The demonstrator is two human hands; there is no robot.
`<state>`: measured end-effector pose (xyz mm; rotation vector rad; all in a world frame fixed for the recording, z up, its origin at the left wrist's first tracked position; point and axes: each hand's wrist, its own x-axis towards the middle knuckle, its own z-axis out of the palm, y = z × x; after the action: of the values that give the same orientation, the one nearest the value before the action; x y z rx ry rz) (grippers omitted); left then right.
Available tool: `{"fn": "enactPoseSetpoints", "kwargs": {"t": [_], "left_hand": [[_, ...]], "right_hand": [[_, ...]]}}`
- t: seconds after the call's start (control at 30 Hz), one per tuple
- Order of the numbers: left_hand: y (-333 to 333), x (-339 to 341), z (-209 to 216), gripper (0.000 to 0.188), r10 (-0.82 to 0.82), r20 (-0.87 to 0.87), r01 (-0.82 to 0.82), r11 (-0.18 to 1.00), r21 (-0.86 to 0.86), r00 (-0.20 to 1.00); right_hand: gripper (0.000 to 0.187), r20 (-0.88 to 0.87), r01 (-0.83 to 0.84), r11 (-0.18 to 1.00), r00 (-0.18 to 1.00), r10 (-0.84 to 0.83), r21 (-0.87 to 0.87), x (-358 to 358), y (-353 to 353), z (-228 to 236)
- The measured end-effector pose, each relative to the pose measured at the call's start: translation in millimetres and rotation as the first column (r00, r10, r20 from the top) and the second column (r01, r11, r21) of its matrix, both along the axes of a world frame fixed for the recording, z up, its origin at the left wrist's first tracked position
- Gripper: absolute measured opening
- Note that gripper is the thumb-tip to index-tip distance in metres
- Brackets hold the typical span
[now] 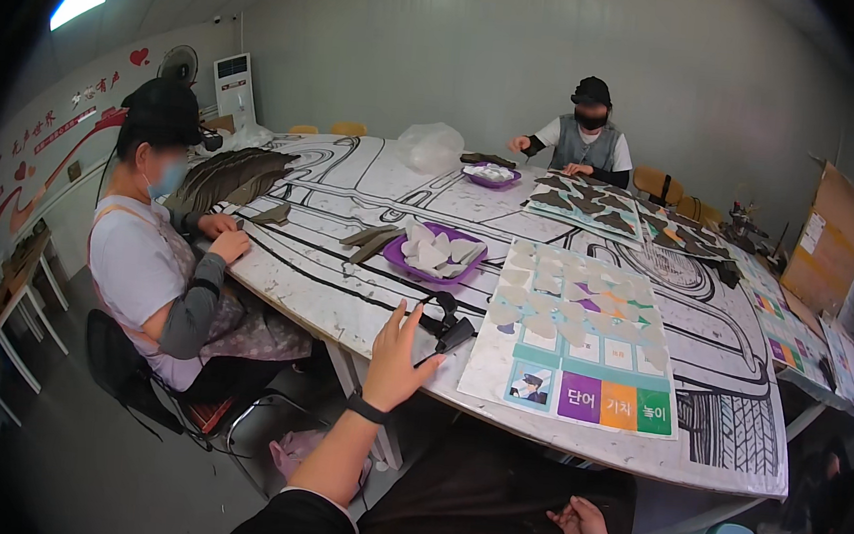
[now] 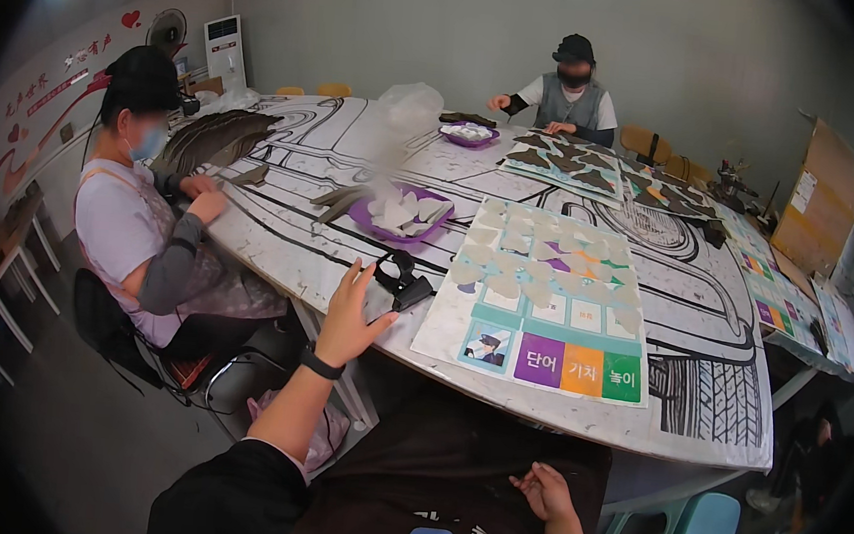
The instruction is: Applying adhesive or sticking shoe components onto a template sheet.
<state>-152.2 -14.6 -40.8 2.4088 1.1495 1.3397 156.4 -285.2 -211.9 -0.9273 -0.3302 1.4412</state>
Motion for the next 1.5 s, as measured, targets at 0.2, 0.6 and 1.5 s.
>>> {"fn": "enactPoseSetpoints", "kwargs": {"t": [0.2, 0.6, 1.5], "left_hand": [[-75, 46, 13, 0.035, -0.490, 0.164, 0.370, 0.803, 0.467, 0.856], [-221, 221, -91, 0.023, -0.940, -0.333, 0.996, 0.084, -0.032, 0.069], [52, -324, 16, 0.058, 0.946, -0.287, -0.897, 0.253, 0.362, 0.151]], "right_hand": [[0.027, 0.040, 0.007, 1.000, 0.999, -0.007, -0.012, 0, -2, 7], [0.017, 0.289, -0.066, 0.989, 0.952, 0.101, -0.131, 1, 2, 4], [0.014, 0.031, 0.026, 0.997, 0.999, -0.024, -0.068, -1, 6, 3]]}}
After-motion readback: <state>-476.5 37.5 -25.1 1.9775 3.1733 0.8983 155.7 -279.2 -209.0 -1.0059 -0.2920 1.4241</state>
